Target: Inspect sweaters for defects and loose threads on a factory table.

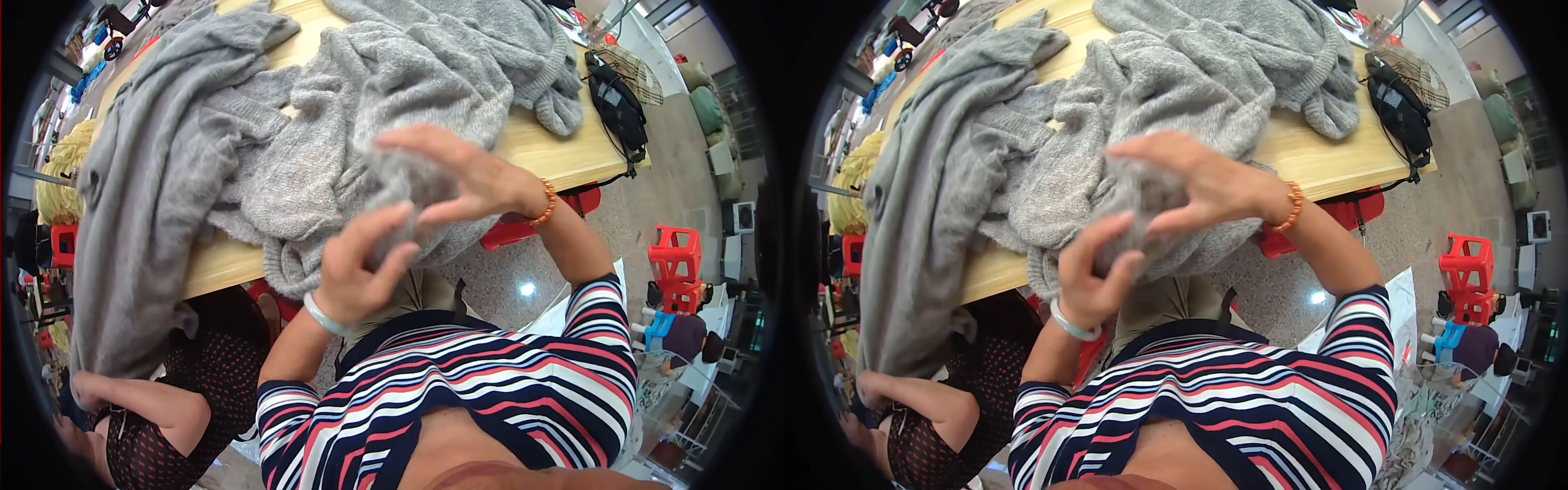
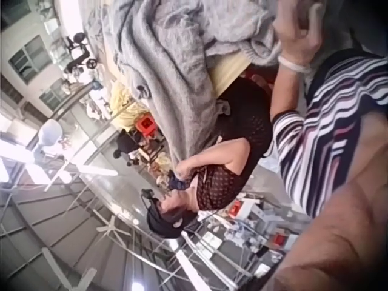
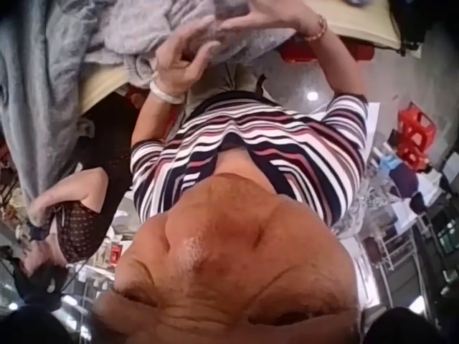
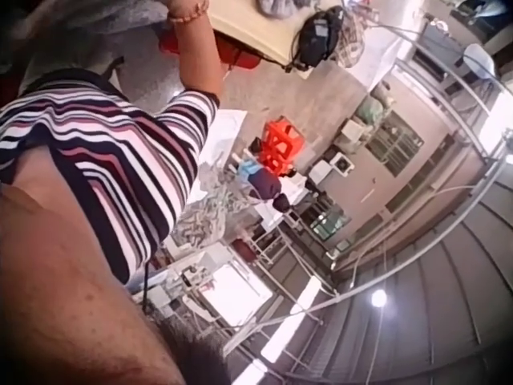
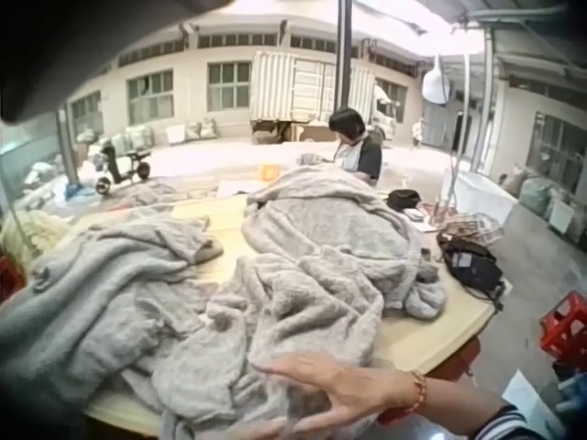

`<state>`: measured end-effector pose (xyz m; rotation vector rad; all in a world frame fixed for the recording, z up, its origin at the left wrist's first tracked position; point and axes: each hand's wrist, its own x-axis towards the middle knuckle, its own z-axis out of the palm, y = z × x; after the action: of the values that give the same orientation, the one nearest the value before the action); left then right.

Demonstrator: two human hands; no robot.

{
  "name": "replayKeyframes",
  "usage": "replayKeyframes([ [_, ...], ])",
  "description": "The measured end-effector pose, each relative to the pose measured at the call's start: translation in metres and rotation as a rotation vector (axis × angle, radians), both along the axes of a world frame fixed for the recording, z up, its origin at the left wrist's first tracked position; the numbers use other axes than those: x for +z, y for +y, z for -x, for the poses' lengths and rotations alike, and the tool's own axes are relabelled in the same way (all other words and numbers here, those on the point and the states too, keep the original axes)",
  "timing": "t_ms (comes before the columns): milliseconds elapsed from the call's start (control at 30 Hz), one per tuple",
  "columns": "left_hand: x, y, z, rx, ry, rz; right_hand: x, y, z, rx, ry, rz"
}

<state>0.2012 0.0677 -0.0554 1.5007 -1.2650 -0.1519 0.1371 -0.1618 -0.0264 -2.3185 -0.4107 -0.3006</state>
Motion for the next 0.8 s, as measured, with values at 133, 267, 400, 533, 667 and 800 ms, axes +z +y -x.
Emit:
replayKeyframes([
  [133,0.004,0.024,0.011,0.135,-0.249,0.056,0.013,0.011,-0.008,0.315,0.312,-0.070],
  [267,-0.016,0.060,0.008,0.490,-0.213,0.168,0.010,-0.011,0.013,0.117,0.452,-0.195],
  [400,-0.003,0.083,0.000,0.640,0.012,0.178,0.026,-0.033,0.039,-0.276,0.311,0.436],
  [533,-0.005,0.085,-0.017,0.578,0.324,0.329,0.039,-0.071,0.073,-0.630,0.270,0.710],
  [667,-0.028,0.095,-0.046,0.708,0.380,0.417,0.063,-0.089,0.105,-0.878,0.129,0.844],
  [800,-0.055,0.096,-0.062,0.705,0.559,0.431,0.075,-0.112,0.114,-1.002,-0.129,0.875],
])
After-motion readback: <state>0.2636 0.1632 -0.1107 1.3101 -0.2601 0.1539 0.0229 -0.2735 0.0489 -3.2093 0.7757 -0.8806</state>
